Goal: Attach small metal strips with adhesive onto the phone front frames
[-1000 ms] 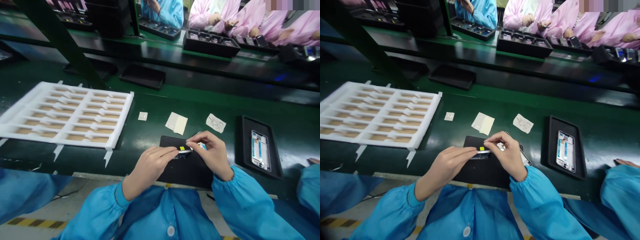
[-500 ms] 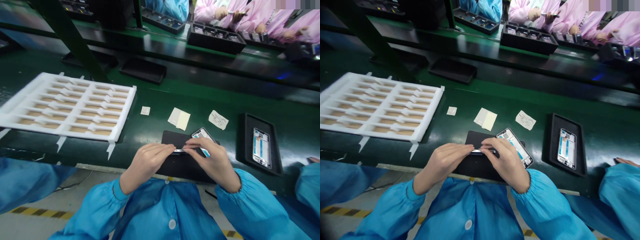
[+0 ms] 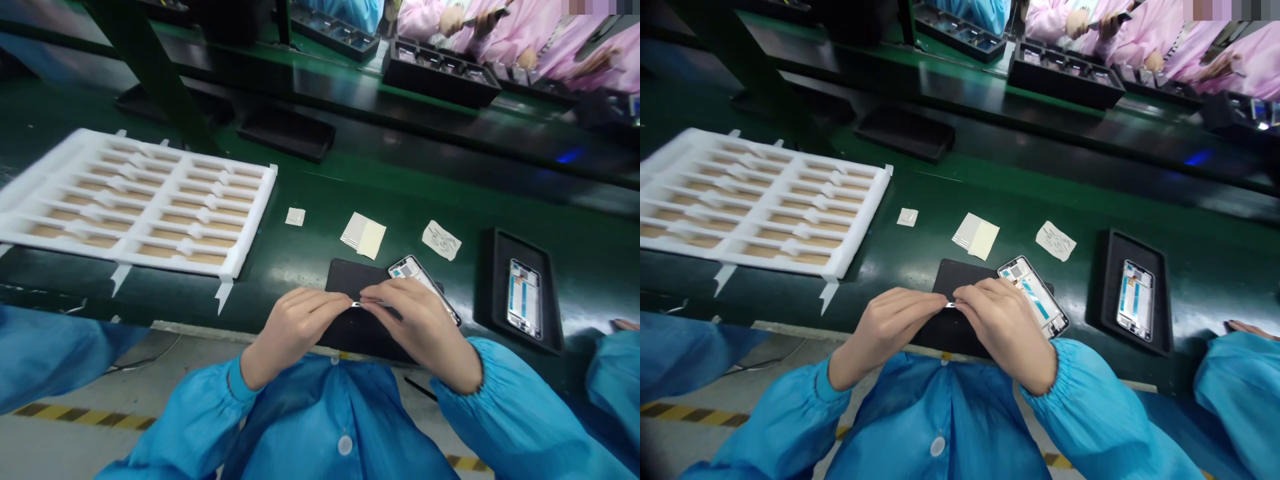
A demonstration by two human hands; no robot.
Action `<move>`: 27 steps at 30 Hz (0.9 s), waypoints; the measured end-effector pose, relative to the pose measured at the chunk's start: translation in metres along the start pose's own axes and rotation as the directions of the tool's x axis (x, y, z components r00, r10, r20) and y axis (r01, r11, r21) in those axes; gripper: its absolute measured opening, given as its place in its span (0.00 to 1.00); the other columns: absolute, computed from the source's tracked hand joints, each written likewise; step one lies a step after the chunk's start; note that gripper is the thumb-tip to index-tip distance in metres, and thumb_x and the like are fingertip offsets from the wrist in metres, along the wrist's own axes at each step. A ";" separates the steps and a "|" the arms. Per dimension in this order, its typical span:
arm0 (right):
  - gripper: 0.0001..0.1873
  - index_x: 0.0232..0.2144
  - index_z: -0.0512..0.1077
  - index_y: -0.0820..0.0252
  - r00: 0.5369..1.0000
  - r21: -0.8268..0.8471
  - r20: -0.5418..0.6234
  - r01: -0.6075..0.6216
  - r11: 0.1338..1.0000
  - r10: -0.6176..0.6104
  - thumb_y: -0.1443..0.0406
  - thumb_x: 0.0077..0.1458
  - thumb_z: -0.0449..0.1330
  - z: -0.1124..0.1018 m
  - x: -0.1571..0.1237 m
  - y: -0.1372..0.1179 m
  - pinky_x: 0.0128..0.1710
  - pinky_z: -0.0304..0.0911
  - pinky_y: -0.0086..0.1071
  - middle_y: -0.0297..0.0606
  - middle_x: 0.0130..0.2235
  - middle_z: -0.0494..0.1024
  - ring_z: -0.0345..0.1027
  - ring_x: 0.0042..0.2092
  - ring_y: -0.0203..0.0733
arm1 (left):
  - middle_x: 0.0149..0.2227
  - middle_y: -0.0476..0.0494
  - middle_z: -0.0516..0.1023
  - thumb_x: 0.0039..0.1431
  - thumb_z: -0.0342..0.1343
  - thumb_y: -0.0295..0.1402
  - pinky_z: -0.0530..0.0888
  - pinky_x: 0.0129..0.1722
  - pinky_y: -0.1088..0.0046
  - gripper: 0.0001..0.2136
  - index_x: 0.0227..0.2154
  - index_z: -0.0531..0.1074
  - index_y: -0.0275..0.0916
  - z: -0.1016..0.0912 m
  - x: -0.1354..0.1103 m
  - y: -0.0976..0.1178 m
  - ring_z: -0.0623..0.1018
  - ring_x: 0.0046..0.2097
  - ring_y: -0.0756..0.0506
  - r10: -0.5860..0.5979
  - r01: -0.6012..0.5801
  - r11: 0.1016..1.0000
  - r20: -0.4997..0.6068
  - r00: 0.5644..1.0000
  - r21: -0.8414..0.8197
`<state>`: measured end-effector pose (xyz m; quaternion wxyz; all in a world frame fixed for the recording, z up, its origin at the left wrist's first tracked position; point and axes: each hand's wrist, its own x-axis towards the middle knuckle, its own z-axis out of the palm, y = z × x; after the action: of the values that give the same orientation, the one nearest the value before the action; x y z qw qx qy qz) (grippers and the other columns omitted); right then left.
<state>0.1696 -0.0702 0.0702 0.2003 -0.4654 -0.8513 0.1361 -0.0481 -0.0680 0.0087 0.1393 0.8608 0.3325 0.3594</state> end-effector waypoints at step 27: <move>0.14 0.51 0.69 0.63 0.997 -0.184 0.007 0.072 0.980 -0.072 0.71 0.62 0.57 0.007 -0.008 -0.010 0.45 0.70 0.39 0.45 0.44 0.79 0.73 0.45 0.45 | 0.45 0.46 0.82 0.69 0.48 0.26 0.73 0.36 0.71 0.11 0.48 0.73 0.37 0.000 0.000 0.001 0.80 0.40 0.49 0.110 -0.106 0.985 -0.019 0.994 0.137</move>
<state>0.1629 -0.0825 0.0663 0.1610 -0.4509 -0.8765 0.0498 -0.0474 -0.0683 0.0094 0.0561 0.8802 0.3108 0.3543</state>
